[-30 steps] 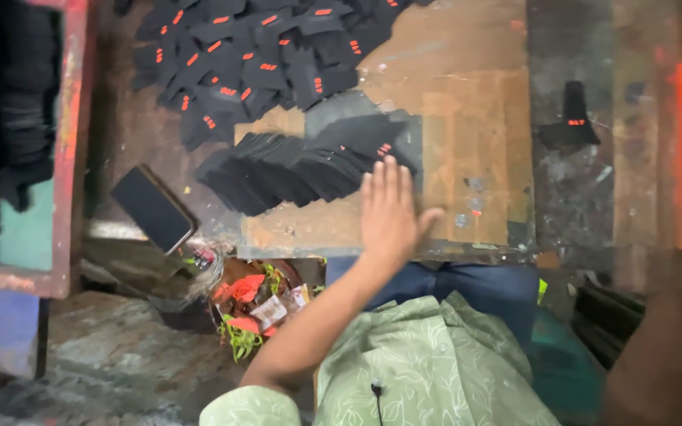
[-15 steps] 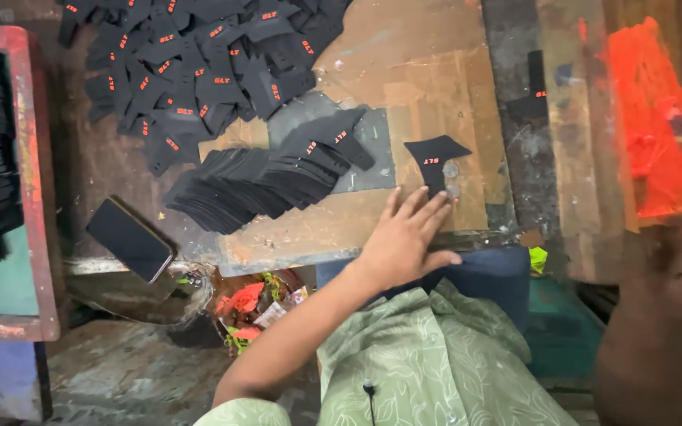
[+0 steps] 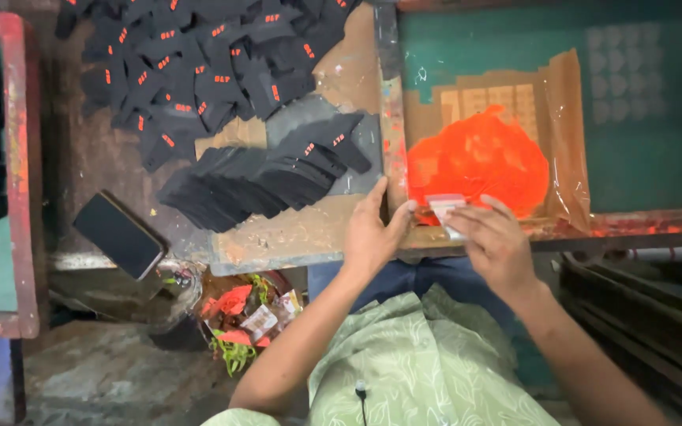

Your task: The person sits at a workbench and repeatedly stamps orange ink onto small black fabric pieces. They pick up a piece, place it on a wooden block, press a stamp onto it, and then move the finished piece aside.

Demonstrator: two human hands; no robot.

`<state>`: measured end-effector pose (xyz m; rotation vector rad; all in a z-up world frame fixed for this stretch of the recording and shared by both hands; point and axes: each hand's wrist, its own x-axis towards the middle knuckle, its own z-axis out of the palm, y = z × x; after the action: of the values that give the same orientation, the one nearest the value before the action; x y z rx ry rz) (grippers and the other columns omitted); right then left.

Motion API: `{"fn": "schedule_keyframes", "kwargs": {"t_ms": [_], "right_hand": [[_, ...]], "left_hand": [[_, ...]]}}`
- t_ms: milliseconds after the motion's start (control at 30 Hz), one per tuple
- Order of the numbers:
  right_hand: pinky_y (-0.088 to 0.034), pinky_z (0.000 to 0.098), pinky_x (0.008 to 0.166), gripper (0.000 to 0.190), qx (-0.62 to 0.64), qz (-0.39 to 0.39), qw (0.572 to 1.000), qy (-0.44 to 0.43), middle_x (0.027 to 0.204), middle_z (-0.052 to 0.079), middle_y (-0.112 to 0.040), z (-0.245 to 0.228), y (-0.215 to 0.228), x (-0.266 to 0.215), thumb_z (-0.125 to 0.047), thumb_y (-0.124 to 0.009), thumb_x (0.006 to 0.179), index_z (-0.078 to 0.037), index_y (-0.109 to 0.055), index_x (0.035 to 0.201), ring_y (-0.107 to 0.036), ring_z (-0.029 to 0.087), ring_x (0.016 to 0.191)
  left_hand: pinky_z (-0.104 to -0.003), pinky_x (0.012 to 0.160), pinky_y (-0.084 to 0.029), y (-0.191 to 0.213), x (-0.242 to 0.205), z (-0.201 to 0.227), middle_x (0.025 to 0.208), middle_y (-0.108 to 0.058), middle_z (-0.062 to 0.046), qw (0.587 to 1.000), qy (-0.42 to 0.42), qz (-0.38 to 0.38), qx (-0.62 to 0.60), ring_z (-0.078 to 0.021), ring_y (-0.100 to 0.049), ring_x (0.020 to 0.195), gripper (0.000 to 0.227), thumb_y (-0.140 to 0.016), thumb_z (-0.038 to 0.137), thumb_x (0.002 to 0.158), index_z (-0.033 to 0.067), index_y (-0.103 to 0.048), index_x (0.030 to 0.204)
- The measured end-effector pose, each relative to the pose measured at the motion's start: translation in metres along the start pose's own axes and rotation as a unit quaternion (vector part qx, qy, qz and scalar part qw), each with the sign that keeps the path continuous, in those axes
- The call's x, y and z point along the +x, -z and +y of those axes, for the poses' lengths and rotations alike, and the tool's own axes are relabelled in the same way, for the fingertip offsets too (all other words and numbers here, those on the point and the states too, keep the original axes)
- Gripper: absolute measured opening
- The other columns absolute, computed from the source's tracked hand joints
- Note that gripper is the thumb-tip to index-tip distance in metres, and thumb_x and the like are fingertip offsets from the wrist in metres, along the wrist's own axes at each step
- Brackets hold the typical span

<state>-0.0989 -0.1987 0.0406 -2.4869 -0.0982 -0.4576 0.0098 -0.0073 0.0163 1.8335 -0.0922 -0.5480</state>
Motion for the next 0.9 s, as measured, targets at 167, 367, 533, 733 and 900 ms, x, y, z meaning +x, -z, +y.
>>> {"fn": "schedule_keyframes", "kwargs": {"t_ms": [167, 367, 533, 733, 900], "right_hand": [[-0.041, 0.0510, 0.114, 0.040, -0.009, -0.052, 0.998, 0.031, 0.120, 0.007, -0.071, 0.020, -0.012, 0.036, 0.000, -0.063, 0.080, -0.012, -0.072, 0.117, -0.066, 0.026, 0.118], [-0.042, 0.0515, 0.116, 0.040, -0.022, -0.029, 0.999, 0.007, 0.125, 0.007, -0.072, 0.001, -0.034, 0.010, 0.001, -0.063, 0.079, -0.010, -0.071, 0.117, -0.066, 0.026, 0.121], [-0.046, 0.0488, 0.112, 0.042, -0.016, 0.011, 1.000, -0.011, 0.124, 0.010, -0.071, -0.010, -0.026, 0.002, 0.004, -0.060, 0.078, -0.008, -0.071, 0.117, -0.066, 0.030, 0.122], [-0.050, 0.0522, 0.109, 0.034, -0.102, 0.143, 0.981, 0.078, 0.127, 0.019, -0.070, -0.006, 0.039, -0.002, 0.006, -0.058, 0.095, -0.002, -0.063, 0.128, -0.067, 0.038, 0.116], [-0.052, 0.0569, 0.109, 0.027, -0.136, 0.251, 0.953, 0.103, 0.121, 0.025, -0.070, 0.009, 0.092, 0.005, -0.001, -0.055, 0.100, 0.003, -0.060, 0.126, -0.067, 0.042, 0.111]], "left_hand": [[-0.046, 0.093, -0.051, 0.002, 0.000, -0.012, 0.116, -0.068, -0.028, 0.976, -0.126, 0.052, 0.172, -0.0418, -0.064, 0.108, 0.071, -0.080, 0.035, 0.086, -0.0055, -0.056, 0.139], [-0.043, 0.097, -0.052, 0.000, -0.002, -0.019, 0.120, -0.069, -0.025, 0.974, -0.149, 0.068, 0.157, -0.0393, -0.065, 0.112, 0.066, -0.077, 0.033, 0.088, -0.0034, -0.058, 0.140], [-0.041, 0.096, -0.053, -0.002, -0.009, -0.005, 0.129, -0.066, -0.025, 0.979, -0.156, 0.073, 0.107, -0.0384, -0.067, 0.115, 0.065, -0.078, 0.029, 0.090, -0.0038, -0.056, 0.142], [-0.036, 0.094, -0.057, 0.029, -0.028, 0.076, 0.153, -0.058, -0.018, 0.980, -0.196, -0.025, 0.031, -0.0325, -0.071, 0.107, 0.045, -0.073, 0.023, 0.094, 0.0068, -0.063, 0.135], [-0.038, 0.102, -0.056, 0.006, 0.047, 0.038, 0.136, -0.066, -0.015, 0.944, -0.309, 0.076, 0.086, -0.0341, -0.068, 0.121, 0.019, -0.067, 0.019, 0.104, 0.0065, -0.070, 0.119]]}}
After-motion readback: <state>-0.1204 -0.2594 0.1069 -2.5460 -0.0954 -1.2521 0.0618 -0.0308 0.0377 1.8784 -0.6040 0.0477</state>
